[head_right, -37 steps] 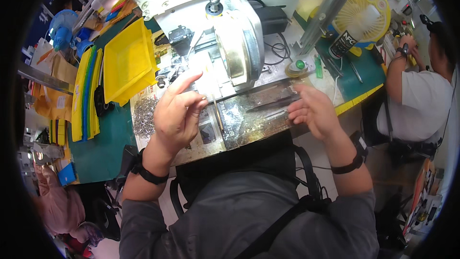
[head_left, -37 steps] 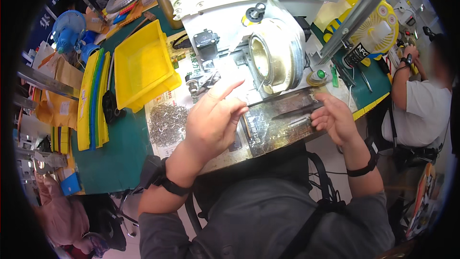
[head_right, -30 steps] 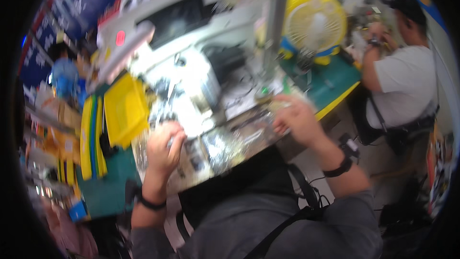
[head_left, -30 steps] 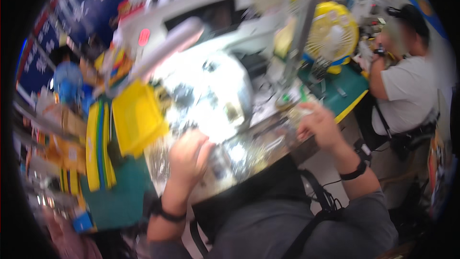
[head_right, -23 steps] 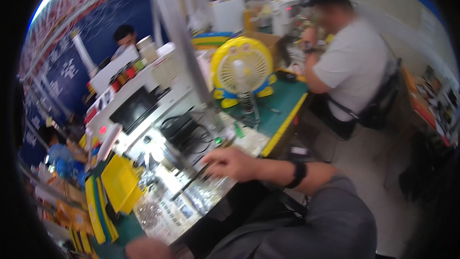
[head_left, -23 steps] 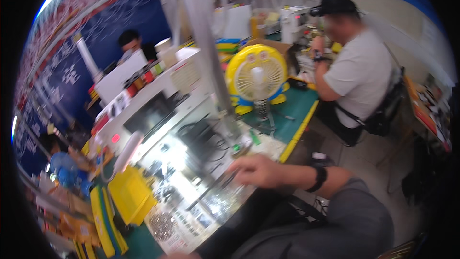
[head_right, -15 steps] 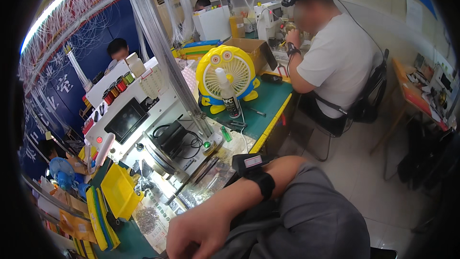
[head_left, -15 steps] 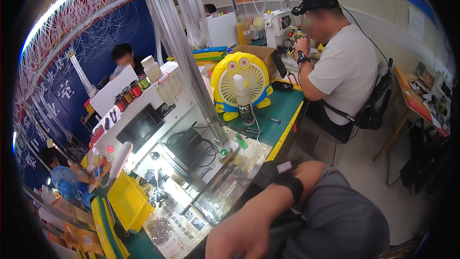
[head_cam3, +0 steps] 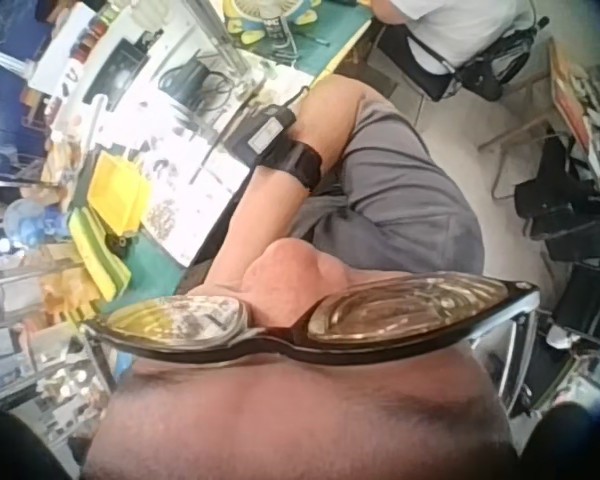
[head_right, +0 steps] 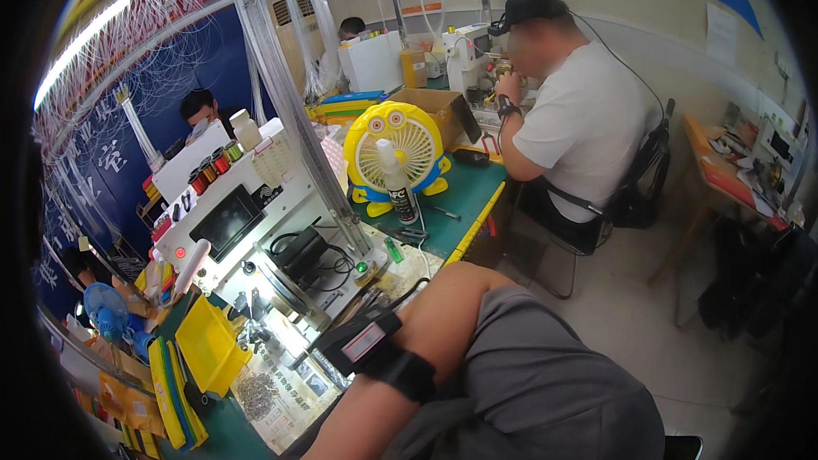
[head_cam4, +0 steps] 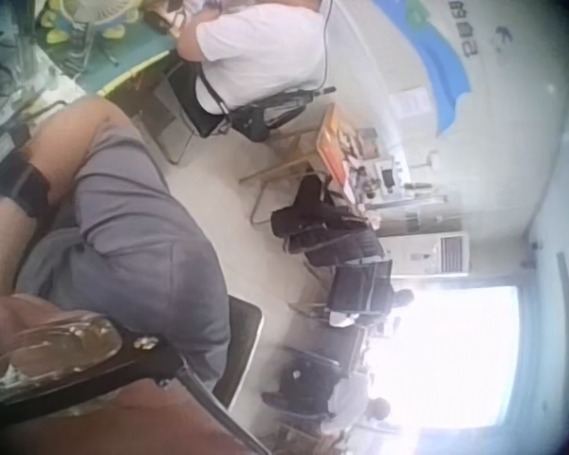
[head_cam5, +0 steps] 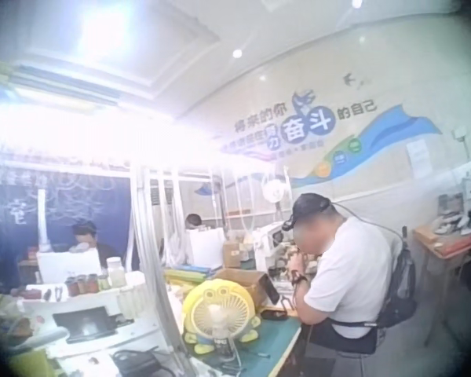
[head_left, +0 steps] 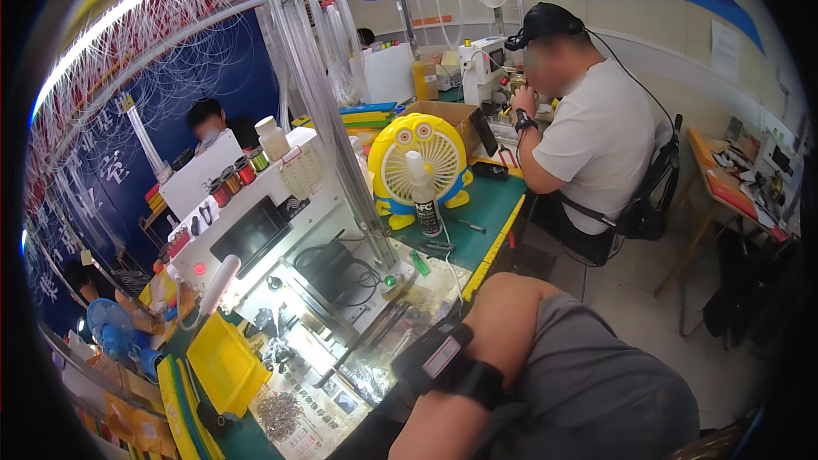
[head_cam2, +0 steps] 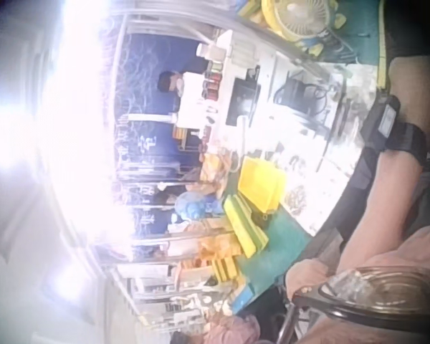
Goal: Applying glue to small metal components and assembling them manually.
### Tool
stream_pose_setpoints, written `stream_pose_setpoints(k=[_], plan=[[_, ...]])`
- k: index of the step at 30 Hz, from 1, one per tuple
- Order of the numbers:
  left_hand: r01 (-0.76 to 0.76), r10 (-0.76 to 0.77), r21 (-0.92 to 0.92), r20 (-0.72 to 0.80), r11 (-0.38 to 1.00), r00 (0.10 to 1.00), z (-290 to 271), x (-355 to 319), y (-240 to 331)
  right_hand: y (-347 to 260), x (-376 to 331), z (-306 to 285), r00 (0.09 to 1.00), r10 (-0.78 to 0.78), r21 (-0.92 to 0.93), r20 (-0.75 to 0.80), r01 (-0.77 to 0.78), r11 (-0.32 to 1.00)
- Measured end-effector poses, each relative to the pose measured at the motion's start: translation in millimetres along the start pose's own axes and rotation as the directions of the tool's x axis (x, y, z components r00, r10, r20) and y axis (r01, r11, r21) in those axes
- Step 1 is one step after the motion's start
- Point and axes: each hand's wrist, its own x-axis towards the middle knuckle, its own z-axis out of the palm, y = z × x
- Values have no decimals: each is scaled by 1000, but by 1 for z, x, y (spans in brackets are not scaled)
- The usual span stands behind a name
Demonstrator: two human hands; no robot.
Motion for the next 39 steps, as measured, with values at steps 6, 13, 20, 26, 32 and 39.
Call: stream_pose_setpoints(k=[6,13,20,26,32,39], plan=[[-7,7,-7,-30,1000,1000,-4,2,-4,9,6,0,1000,-6,21,-3,6,1000],[-7,6,-21,-49,1000,999,-4,3,-7,16,7,-1,1000,8,35,-26,-7,999],[-4,1,-41,-57,999,998,-3,6,-11,20,8,-2,998,23,36,-55,-21,999],[-5,1,-50,-66,999,998,-7,6,-8,22,8,-6,997,23,49,-80,-19,999],[-16,11,-55,-84,998,996,-8,1,-5,30,10,-6,996,15,75,-85,-9,997],[-61,54,-66,-93,996,994,-7,-7,4,31,17,-4,995,12,75,-95,-5,997]])
